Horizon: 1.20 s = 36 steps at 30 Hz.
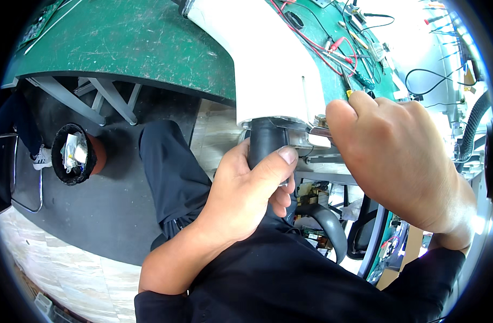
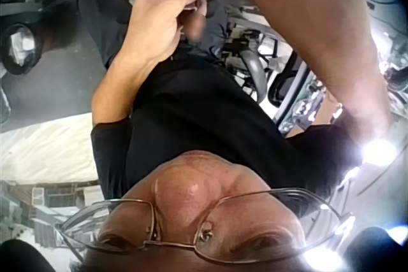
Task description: The person uses a utility knife and pliers to remove plastic housing and tape from an electronic component on a workbench.
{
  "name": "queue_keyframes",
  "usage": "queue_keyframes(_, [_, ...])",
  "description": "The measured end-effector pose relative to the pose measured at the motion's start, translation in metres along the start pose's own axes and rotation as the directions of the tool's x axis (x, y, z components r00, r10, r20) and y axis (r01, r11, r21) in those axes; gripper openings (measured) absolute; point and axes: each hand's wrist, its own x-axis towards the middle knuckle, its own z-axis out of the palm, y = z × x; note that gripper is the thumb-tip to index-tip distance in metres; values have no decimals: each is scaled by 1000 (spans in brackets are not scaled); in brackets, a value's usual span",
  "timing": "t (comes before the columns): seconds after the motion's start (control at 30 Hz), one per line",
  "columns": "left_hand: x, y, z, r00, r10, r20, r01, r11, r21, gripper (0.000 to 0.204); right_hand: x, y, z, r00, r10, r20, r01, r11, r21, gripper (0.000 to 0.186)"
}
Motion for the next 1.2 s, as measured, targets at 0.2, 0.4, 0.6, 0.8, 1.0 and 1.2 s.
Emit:
queue_keyframes(0.2, [0, -1, 1, 1000, 0, -15, 0, 1000, 3, 46, -3, 2, 10, 998, -2, -59, 6, 997, 78, 18])
queue_keyframes(0.4, [0, 1, 2, 1000, -9, -29, 9, 1000, 17, 48, -4, 4, 16, 998, -6, -67, 13, 995, 100, 21])
queue_keyframes(0.6, [1, 1, 2, 999, -5, -32, 6, 999, 33, 51, -4, 6, 19, 997, -10, -74, 20, 990, 141, 21])
queue_keyframes(0.8, [0, 1, 2, 1000, -7, -23, 8, 999, 47, 50, -7, 8, 24, 998, -10, -68, 23, 981, 192, 19])
queue_keyframes(1.0, [0, 1, 1, 999, -8, -40, 10, 999, 45, 49, -12, 9, 29, 996, 3, -91, 17, 977, 212, 18])
queue_keyframes(1.2, [0, 1, 1, 999, 6, -37, -4, 998, 55, 47, -13, 7, 31, 998, 33, -60, -18, 971, 239, 15])
